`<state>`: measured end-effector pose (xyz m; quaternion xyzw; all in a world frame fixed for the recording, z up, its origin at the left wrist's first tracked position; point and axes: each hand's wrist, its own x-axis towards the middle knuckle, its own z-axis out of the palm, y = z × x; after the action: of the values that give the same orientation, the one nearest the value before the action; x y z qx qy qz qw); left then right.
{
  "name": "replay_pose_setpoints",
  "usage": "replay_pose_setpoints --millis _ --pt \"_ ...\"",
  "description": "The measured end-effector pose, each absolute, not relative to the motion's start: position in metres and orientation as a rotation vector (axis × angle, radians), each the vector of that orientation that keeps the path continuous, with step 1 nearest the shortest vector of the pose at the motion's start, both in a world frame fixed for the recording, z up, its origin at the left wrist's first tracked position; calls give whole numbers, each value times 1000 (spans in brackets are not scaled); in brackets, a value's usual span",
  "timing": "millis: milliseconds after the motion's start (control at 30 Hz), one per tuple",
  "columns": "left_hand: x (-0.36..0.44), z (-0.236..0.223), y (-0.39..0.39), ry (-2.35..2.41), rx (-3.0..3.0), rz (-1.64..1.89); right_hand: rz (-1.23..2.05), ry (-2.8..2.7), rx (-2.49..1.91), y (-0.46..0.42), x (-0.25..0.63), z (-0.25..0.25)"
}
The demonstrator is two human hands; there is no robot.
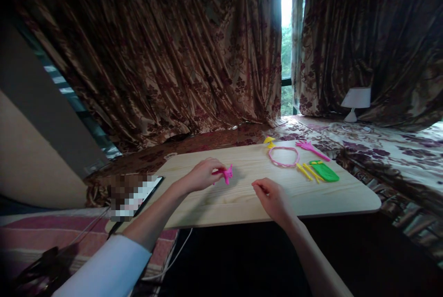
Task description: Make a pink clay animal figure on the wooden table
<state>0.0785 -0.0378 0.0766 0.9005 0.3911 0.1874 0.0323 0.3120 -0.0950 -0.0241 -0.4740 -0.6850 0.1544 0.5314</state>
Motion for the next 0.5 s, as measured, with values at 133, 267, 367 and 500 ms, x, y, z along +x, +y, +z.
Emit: replay_pose_setpoints --millis 133,267,367,500 --pt "93 57 -11 1258 2831 352 385 -1588 -1173 -82 314 -46" --pt "99 46 -11 1308 2830 242 398 -1582 -1188 -83 315 -47" --pt "100 47 -15 1329 2812 209 401 -1586 -1195 -85 314 -45" --pt "100 48 -18 1345 2770 200 405 -1592 -1202 -84 312 -44"
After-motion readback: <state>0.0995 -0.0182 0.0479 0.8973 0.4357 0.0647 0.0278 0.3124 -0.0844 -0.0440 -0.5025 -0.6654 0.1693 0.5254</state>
